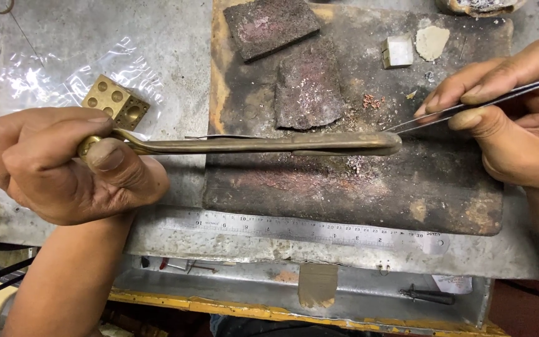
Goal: The person uses a torch and tweezers to solder small metal pieces onto a larger metal rod. They repeatedly heat the joint and apply solder to secure the components together.
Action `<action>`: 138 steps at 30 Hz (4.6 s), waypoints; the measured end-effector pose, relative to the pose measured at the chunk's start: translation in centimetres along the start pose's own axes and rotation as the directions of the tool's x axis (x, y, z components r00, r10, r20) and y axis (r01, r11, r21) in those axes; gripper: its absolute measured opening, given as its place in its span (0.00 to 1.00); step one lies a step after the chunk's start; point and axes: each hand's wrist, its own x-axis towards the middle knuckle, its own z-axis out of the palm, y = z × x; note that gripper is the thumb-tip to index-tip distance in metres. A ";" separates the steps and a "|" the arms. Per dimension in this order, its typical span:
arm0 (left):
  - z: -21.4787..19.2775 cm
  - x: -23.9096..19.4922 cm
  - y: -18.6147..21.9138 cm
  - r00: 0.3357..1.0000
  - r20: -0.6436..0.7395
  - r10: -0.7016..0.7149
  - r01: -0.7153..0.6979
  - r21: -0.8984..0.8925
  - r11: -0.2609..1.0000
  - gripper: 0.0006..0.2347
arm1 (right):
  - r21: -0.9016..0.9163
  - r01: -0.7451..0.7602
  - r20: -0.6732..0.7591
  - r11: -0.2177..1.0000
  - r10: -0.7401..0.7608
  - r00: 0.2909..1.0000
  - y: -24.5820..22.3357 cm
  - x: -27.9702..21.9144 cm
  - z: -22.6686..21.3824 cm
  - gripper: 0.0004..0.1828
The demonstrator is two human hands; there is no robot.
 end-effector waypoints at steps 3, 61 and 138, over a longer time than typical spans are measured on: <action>-0.2 0.3 0.0 0.999 0.027 0.035 -0.035 -0.020 0.999 0.13 | 0.006 0.018 -0.002 1.000 -0.018 1.000 0.4 0.1 0.0 0.14; -3.7 4.1 -7.7 0.895 -0.202 -0.398 0.317 0.915 0.249 0.07 | 0.088 0.036 -0.062 0.995 -0.031 0.998 4.3 0.1 -1.6 0.13; 1.7 5.7 2.3 0.626 0.721 0.299 0.160 -0.493 0.855 0.03 | 0.021 0.121 0.008 0.992 -0.121 0.993 -0.5 1.2 0.5 0.11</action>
